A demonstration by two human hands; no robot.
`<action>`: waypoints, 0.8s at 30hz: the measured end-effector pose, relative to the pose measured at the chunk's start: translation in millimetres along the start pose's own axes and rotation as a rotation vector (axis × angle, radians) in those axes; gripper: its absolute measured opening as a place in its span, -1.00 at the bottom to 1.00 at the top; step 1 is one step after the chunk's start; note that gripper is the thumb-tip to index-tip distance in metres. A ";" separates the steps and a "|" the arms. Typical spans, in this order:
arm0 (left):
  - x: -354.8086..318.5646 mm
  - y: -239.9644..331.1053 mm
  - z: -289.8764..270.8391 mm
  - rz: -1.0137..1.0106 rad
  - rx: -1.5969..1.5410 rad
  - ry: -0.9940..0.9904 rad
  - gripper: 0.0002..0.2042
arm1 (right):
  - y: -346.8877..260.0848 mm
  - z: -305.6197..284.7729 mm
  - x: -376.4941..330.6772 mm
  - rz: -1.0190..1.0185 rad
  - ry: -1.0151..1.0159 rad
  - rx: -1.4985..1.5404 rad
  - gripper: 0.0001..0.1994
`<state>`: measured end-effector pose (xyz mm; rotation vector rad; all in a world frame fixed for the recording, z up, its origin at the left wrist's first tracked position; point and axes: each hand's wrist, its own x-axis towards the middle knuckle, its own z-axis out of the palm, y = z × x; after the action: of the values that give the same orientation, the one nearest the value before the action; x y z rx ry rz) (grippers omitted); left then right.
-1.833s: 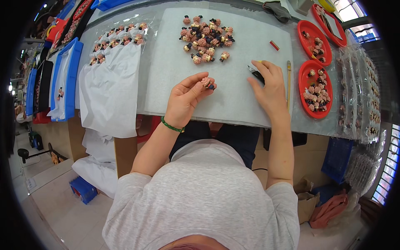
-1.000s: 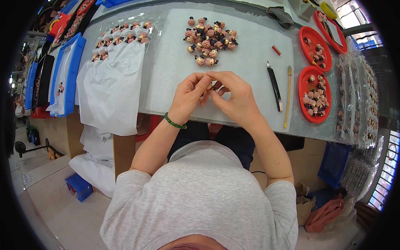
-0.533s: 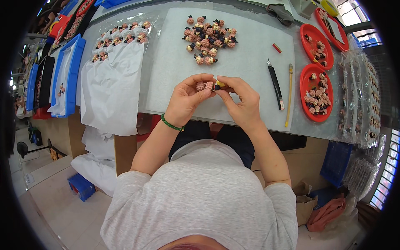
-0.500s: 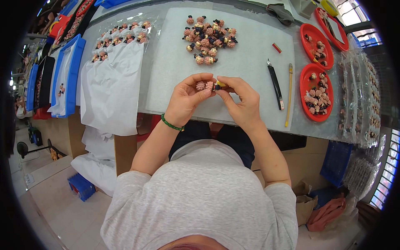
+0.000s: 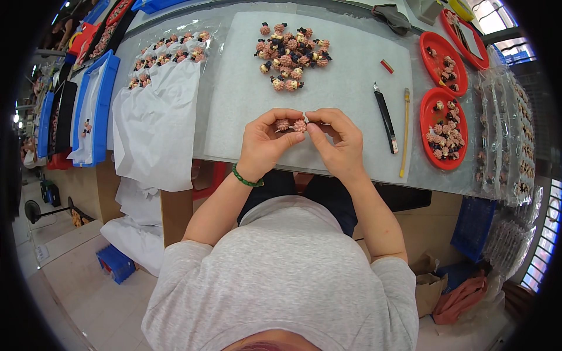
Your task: The person assembles miniature figurine pieces by attaching components together by hand, trims them using a craft knife, and places the assembled figurines into a plastic packaging tray.
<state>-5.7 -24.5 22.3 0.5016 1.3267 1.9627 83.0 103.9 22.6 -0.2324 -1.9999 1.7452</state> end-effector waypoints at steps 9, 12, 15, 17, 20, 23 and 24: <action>2.2 -2.4 0.2 0.049 0.104 0.069 -0.72 | -13.9 -6.3 0.8 0.065 0.094 -0.270 -0.62; 2.5 -4.1 -0.9 0.006 0.019 0.055 -0.71 | -14.2 -13.3 -2.7 0.148 0.102 -0.208 -0.62; 4.4 -6.0 1.9 0.002 -0.016 0.031 -0.71 | -15.1 -15.9 -4.9 0.115 0.120 -0.238 -0.66; 5.8 -7.7 3.1 -0.008 -0.013 0.025 -0.71 | -16.1 -17.7 -4.7 0.034 0.154 -0.310 -0.69; 5.9 -10.2 2.1 -0.024 -0.024 0.019 -0.72 | -16.3 -25.3 -2.7 0.013 0.187 -0.411 -0.73; 7.2 -10.7 3.1 -0.014 -0.014 0.005 -0.75 | -9.8 -42.8 1.6 -0.003 0.217 -0.547 -0.74; 8.5 -11.1 4.2 -0.031 -0.027 -0.002 -0.76 | -6.7 -52.6 3.7 -0.071 0.280 -0.723 -0.74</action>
<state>-5.0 -13.1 13.3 0.4674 1.2972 1.9515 104.7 151.0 34.1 -0.5894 -2.2968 0.8241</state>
